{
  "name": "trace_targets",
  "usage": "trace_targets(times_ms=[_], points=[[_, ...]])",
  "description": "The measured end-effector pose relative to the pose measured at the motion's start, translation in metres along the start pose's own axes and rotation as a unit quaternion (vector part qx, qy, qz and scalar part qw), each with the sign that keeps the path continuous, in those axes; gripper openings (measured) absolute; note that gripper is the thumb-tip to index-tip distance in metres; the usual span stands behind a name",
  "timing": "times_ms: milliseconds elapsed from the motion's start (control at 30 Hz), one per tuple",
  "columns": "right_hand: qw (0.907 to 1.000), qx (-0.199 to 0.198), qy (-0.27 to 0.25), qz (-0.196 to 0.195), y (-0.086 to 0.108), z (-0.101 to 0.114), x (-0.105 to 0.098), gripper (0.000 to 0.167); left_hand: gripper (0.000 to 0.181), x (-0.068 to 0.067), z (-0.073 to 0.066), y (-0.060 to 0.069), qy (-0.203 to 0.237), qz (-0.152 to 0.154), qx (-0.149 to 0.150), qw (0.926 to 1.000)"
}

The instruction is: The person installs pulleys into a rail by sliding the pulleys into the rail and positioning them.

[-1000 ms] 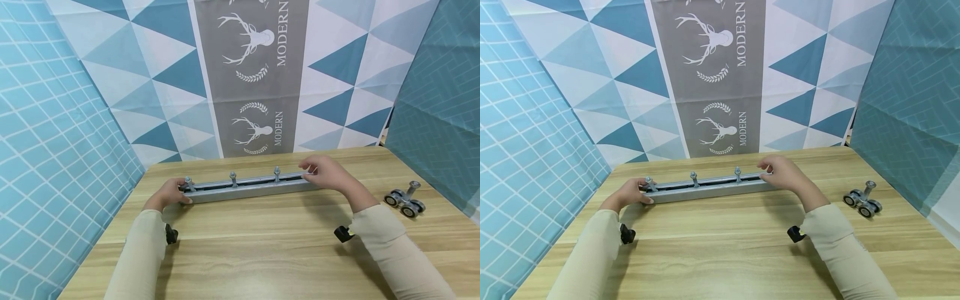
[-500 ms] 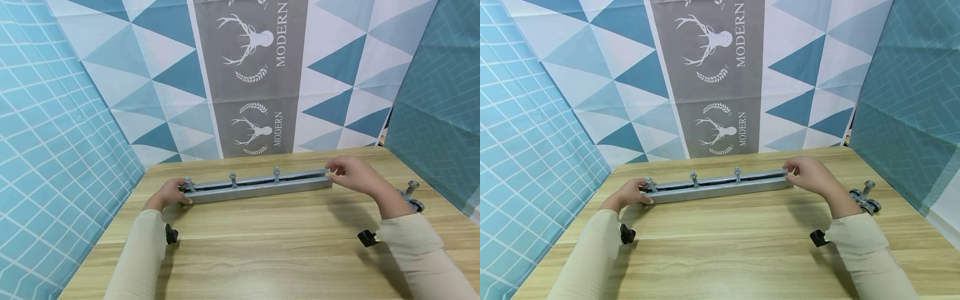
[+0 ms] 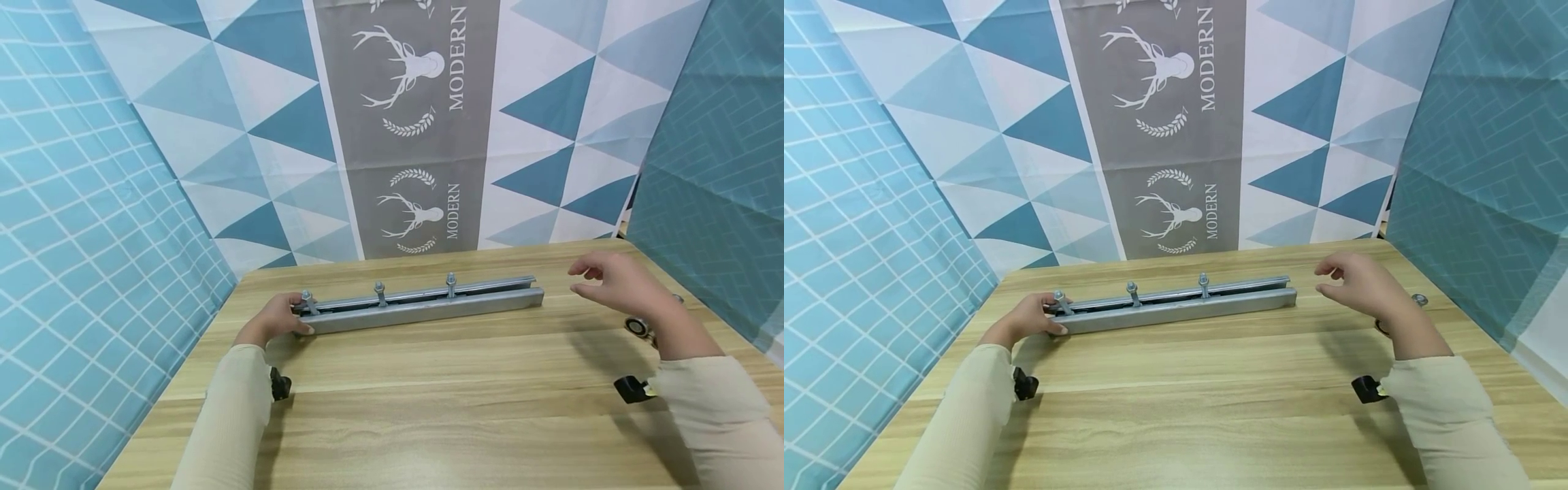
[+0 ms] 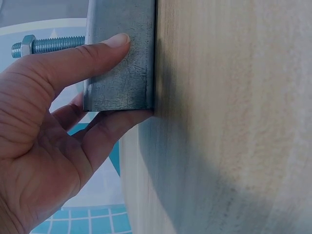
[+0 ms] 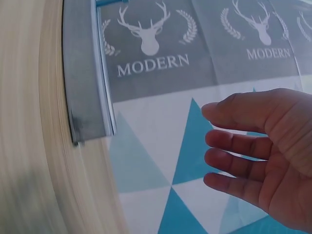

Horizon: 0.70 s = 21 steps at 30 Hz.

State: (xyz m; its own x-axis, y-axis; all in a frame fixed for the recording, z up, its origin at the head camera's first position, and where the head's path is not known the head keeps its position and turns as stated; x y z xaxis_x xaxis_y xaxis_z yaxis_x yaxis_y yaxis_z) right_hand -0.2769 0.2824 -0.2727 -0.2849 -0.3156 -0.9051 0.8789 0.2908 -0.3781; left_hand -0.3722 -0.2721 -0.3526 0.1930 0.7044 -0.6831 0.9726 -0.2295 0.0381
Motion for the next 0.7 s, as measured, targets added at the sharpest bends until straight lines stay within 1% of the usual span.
trace_targets(times_ms=[133,267,433,600,700], points=[[0.9998,0.016,0.009,0.004,0.005,-0.011,-0.002,0.026,0.06,0.0,0.001,0.0,-0.004,0.001,0.004,1.0],[0.999,0.034,0.027,0.012,0.01,-0.023,-0.004,0.029,0.061,0.0,0.002,0.0,-0.002,0.001,0.0,1.0],[0.9971,0.056,0.036,0.036,0.017,-0.038,-0.006,0.032,0.06,-0.001,0.003,0.001,0.004,-0.001,-0.01,0.9999],[0.9937,0.088,0.04,0.057,0.023,-0.054,-0.006,0.033,0.061,-0.001,0.003,0.002,0.003,0.0,-0.003,1.0],[0.9913,0.104,0.05,0.064,0.026,-0.063,-0.007,0.034,0.061,0.0,0.003,0.002,0.003,0.0,-0.005,1.0]])
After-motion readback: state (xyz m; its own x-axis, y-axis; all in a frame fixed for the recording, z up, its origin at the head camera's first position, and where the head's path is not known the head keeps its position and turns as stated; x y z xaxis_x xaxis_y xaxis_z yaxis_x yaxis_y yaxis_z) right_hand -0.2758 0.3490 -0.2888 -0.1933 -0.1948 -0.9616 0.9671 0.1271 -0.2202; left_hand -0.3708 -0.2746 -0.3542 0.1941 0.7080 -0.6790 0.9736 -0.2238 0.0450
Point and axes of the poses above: each hand's wrist, its own y-axis away from the middle knuckle, its own x-axis out of the palm, z = x × y, the point moved 7 cm from there along -y, towards the middle knuckle, and after that the axes turned 9 degrees about y, right-handed, at the moved point
